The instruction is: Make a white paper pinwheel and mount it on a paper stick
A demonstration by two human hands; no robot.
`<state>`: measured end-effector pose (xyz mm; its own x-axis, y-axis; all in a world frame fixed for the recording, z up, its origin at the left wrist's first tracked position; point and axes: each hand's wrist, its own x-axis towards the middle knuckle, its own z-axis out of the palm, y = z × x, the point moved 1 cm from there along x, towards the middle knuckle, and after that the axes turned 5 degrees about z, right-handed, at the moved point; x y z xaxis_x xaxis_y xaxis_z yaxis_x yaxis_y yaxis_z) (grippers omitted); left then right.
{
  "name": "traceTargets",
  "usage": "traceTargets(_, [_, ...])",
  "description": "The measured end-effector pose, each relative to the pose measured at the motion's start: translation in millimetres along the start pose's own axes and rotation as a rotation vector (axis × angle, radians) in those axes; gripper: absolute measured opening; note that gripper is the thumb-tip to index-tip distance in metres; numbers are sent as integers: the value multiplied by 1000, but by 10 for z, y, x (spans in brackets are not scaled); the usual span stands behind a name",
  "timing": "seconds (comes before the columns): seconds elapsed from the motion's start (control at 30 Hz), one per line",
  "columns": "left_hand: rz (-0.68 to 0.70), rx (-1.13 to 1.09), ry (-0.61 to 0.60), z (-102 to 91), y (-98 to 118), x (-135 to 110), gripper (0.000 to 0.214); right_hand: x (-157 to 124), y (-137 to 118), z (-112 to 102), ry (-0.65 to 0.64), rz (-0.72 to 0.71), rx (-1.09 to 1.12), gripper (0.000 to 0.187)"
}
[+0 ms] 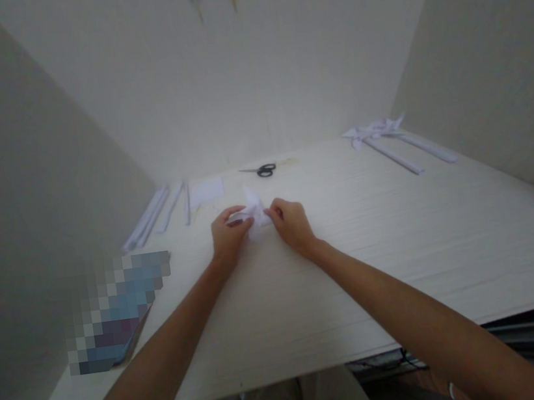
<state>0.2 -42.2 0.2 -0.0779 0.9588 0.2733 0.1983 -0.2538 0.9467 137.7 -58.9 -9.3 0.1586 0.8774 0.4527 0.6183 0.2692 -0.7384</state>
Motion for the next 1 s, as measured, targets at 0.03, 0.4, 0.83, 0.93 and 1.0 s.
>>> traceTargets(0.03, [-3,0,5,0,0,1,28,1,-1,-1,-5,5,12,24])
traceTargets(0.4, [-5,-10,7,9,36,-6,32,-22,-25,10,35,-52,-66,23])
traceTargets(0.83, [-9,26,57,-2,21,18,27,-80,-107,29,-147,-203,-438,19])
traceTargets(0.93, [27,44,38,-5,16,16,25,-77,-111,40,-172,-145,-538,25])
traceTargets(1.0, [51,51,17,-3,20,8,25,-75,-106,45,-172,-134,-566,29])
